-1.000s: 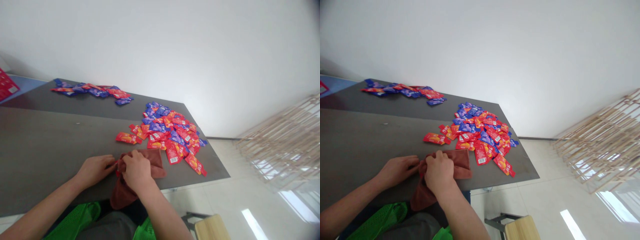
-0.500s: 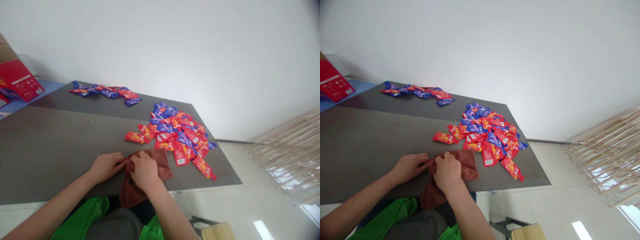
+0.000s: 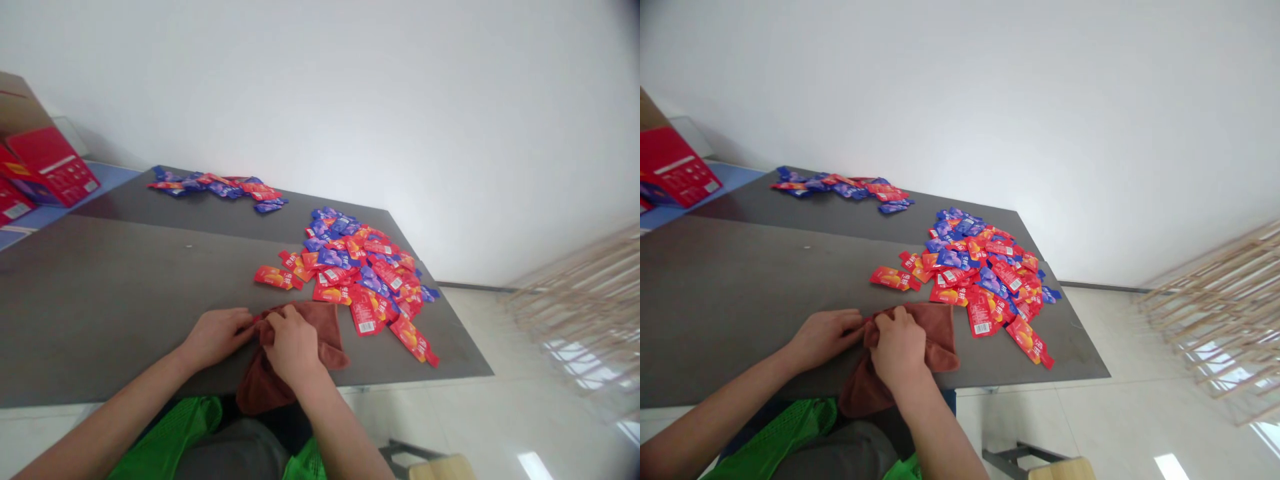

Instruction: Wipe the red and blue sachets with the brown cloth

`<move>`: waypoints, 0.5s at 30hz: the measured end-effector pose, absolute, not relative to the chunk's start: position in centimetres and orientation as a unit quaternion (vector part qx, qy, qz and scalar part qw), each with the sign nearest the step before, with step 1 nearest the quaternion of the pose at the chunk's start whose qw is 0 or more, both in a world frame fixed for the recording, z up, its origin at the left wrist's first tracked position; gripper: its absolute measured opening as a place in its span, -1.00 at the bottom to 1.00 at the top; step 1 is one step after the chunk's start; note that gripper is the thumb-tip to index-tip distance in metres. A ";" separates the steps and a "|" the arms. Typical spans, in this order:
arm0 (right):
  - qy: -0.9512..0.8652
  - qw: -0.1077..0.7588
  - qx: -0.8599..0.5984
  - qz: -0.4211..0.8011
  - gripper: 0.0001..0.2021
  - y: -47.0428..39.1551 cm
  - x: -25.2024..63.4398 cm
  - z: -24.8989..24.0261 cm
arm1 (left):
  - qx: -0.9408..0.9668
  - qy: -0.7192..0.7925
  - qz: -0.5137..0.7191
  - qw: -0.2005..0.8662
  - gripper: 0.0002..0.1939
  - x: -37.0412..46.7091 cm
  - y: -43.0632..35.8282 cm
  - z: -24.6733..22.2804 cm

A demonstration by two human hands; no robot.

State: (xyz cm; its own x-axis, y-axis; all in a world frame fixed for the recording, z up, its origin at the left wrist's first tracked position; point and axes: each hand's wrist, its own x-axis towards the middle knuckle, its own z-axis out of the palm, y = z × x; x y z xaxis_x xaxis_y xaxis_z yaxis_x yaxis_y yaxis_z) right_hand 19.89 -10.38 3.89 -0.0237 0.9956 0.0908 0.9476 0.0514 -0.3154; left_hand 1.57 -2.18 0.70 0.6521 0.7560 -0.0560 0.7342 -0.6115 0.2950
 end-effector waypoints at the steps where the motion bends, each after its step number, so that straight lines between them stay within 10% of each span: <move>1: -0.700 0.144 -0.694 0.083 -0.87 -10.0 20.3 3.6 | 0.899 0.413 0.035 0.140 -0.62 1.6 -2.2 0.7; 15: -0.557 0.114 -0.822 0.038 -0.68 -6.7 26.8 4.2 | 0.903 0.411 0.036 0.120 -0.55 1.7 -2.2 1.0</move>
State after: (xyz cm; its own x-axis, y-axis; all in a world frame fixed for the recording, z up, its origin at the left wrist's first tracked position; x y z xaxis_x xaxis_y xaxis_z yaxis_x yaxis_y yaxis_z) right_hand 26.79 -6.73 4.16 0.3764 0.9241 0.0656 0.9069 -0.3530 -0.2301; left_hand 1.72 -2.23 0.96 0.6594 0.7510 -0.0334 0.7336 -0.6332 0.2466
